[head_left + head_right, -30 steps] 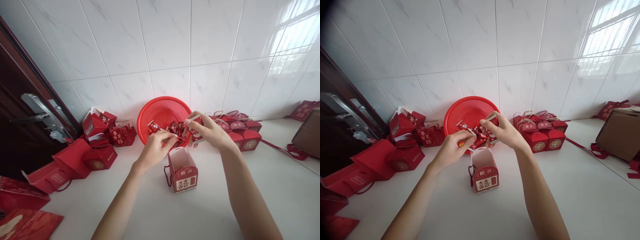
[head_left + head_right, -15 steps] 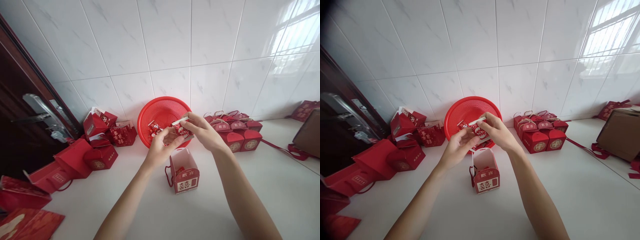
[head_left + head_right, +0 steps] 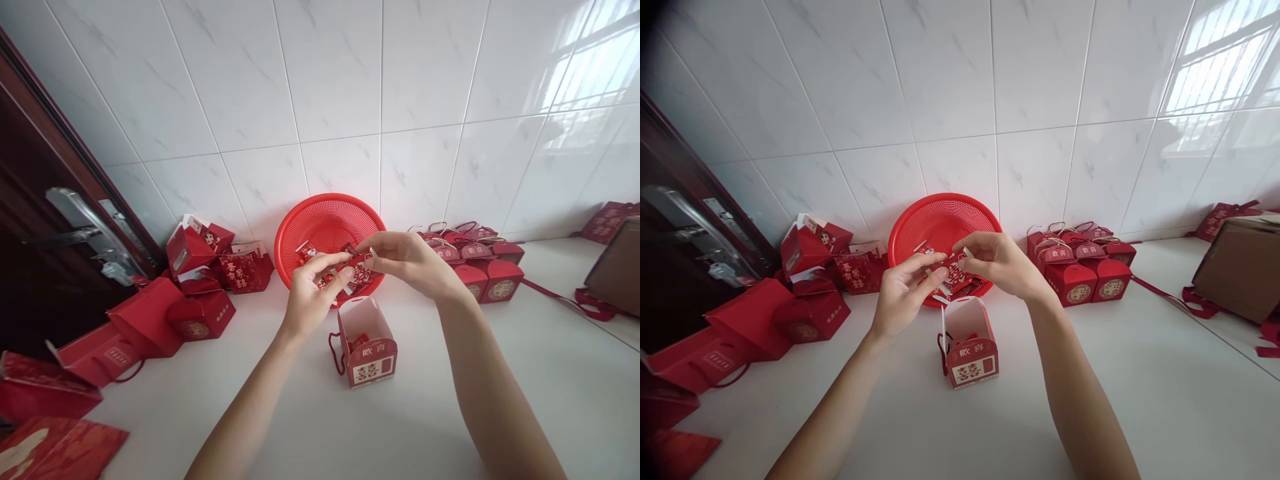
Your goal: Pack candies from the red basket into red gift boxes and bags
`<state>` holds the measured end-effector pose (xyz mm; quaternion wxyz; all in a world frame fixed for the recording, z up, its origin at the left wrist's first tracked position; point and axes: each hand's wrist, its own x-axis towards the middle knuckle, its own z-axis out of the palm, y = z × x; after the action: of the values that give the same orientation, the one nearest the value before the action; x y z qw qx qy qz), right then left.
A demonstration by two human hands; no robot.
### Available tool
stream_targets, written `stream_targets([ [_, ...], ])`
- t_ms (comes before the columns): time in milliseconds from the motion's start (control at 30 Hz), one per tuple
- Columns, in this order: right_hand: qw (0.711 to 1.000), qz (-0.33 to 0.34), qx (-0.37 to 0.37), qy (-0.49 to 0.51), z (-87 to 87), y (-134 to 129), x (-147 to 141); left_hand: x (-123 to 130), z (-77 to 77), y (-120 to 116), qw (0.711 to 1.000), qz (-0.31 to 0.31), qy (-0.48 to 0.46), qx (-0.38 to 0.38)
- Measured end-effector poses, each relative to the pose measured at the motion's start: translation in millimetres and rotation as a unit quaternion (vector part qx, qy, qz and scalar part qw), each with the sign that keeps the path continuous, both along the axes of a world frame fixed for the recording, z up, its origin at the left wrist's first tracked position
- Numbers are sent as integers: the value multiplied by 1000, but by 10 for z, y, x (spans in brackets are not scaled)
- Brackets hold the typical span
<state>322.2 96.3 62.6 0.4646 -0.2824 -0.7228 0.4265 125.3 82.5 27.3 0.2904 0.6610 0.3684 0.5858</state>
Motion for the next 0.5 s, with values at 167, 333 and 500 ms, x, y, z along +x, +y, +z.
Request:
stream_targets([
  [167,999,4,12,44,-8,26,33,-7,7,4,1000,-8,-4,-20],
  [333,997,13,3,72,-35,70,38,7,5,28,996,-38,-68,-51],
  [500,996,23,1,80,-44,79,32,14,-28,64,991,-53,-112,-46],
])
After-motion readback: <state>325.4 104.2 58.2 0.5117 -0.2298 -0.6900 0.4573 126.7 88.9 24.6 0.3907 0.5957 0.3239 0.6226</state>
